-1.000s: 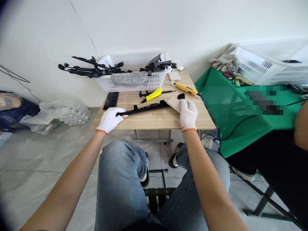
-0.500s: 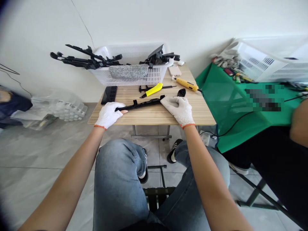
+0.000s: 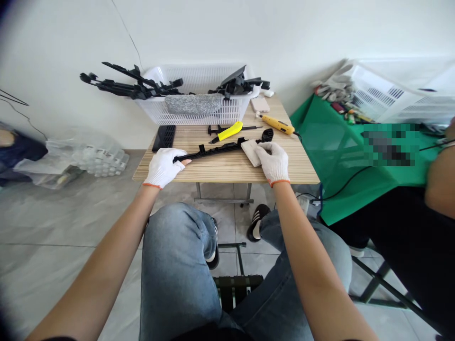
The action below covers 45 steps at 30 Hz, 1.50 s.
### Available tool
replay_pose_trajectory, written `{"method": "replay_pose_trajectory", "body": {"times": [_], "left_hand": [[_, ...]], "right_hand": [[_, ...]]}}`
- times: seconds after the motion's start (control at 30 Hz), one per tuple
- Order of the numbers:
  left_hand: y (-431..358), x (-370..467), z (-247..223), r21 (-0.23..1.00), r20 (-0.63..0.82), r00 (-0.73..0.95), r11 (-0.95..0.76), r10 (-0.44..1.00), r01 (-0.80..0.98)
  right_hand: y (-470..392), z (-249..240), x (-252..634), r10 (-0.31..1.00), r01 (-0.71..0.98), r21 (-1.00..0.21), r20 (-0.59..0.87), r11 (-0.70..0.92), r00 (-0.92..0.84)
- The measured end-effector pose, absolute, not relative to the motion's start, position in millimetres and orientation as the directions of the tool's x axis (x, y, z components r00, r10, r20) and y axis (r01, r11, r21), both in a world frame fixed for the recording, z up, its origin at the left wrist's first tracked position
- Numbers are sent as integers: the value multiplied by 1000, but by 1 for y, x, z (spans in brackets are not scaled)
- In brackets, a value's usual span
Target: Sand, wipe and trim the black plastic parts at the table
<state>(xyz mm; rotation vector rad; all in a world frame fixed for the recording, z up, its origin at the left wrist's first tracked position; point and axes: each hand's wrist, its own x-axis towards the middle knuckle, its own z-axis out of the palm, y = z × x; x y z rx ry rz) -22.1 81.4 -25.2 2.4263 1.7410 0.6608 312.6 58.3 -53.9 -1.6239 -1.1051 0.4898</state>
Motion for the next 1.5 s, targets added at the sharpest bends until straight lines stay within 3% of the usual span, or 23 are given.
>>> {"method": "replay_pose_trajectory", "body": {"times": [0.2, 0.63, 0.87, 1.07, 1.5], "left_hand": [[81, -22, -26, 315, 273, 243, -325, 931, 892], [80, -23, -30, 273, 375, 227, -341, 899, 899], [82, -24, -31, 255, 381, 260, -371, 887, 893], [85, -25, -32, 267, 354, 249, -352, 902, 897], [82, -21, -28, 263, 333, 236, -331, 913, 906]], "right_hand": [[59, -53, 313, 845, 443, -896, 230, -9, 482], [55, -49, 310, 841, 428, -904, 216, -21, 496], [61, -52, 318, 683, 401, -904, 202, -145, 702], [63, -55, 317, 786, 432, -898, 204, -88, 584], [53, -55, 311, 811, 624, -780, 333, -50, 480]]}}
